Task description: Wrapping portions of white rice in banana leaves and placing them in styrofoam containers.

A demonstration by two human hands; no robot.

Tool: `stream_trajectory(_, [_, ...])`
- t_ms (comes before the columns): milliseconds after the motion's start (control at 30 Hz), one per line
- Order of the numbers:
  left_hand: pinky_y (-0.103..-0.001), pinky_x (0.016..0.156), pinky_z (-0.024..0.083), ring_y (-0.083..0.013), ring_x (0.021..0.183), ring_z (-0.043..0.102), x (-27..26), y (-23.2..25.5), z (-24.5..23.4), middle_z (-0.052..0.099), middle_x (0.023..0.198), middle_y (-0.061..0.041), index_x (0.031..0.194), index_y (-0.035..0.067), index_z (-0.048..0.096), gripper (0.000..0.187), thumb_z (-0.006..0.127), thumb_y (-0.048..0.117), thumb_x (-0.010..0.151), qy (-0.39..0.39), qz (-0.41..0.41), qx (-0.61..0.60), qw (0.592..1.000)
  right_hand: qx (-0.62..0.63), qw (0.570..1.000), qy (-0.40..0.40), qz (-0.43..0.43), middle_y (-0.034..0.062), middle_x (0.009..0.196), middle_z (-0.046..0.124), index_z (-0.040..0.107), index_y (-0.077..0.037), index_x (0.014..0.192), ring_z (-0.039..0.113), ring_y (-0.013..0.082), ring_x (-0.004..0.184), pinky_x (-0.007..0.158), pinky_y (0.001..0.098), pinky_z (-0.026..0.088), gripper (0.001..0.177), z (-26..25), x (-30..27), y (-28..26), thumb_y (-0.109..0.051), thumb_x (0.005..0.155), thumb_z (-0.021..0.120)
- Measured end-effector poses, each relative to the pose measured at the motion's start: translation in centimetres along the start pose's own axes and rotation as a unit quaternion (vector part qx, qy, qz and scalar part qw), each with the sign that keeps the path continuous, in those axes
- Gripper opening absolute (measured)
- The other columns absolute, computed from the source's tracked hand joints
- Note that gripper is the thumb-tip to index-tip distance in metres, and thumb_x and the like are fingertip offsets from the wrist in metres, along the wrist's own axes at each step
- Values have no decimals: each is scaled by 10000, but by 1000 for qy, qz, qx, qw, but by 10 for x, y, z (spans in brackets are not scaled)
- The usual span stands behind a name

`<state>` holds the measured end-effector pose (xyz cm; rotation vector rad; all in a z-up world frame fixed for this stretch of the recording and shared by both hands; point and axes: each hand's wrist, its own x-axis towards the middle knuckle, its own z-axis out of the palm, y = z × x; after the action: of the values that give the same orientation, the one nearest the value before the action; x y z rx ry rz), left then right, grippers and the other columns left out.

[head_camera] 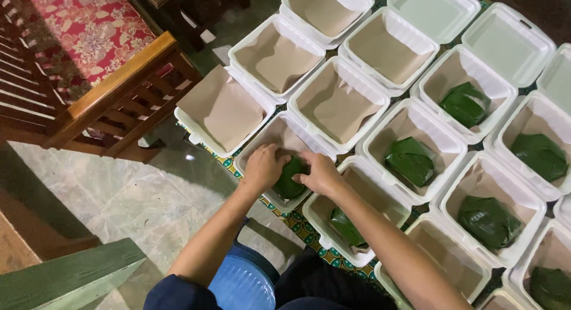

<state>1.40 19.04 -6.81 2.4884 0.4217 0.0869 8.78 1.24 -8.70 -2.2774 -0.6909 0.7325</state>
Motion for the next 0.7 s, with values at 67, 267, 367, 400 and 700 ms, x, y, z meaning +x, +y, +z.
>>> stream_trajectory(67, [-528, 864, 531, -435, 968, 684, 6, -13, 8, 730, 1007, -232, 1002, 35, 741, 294, 686, 306, 901, 1, 0, -22, 1000, 26, 999, 12, -37, 167, 985, 769, 722, -43, 1159, 732, 314, 902, 829, 403, 567, 533, -7, -3, -11, -207, 689, 910])
stream_trajectory(267, [-520, 896, 515, -442, 1010, 665, 14, -15, -14, 726, 1016, -241, 1089, 63, 759, 350, 539, 323, 1008, -89, -55, -57, 993, 30, 997, -32, -56, 201, 1132, 741, 648, -62, 1312, 720, 335, 1056, 928, 403, 562, 636, -8, -5, -25, -176, 718, 845])
stream_trajectory(367, [-518, 903, 515, -440, 1011, 671, 15, -29, -5, 729, 1033, -236, 1099, 56, 753, 344, 536, 303, 998, -82, -26, -59, 995, -6, 998, -26, -59, 224, 1162, 716, 632, -28, 1304, 688, 369, 1096, 958, 420, 539, 635, -7, -4, -24, -177, 730, 859])
stream_trajectory(400, [-514, 910, 519, -442, 1005, 673, 14, -35, -1, 728, 1040, -234, 1115, 59, 749, 328, 544, 282, 991, -76, -6, -60, 995, -23, 998, -22, -61, 232, 1166, 708, 626, -15, 1296, 682, 380, 1099, 966, 426, 532, 643, -5, -4, -21, -182, 726, 870])
stream_trajectory(700, [-448, 810, 563, -384, 888, 734, -27, 20, -68, 742, 941, -218, 1083, 50, 736, 345, 815, 219, 792, -128, -68, -100, 984, 85, 995, -19, -56, 109, 1207, 705, 634, -157, 1398, 743, 262, 907, 881, 389, 588, 554, -25, -19, -42, -149, 850, 719])
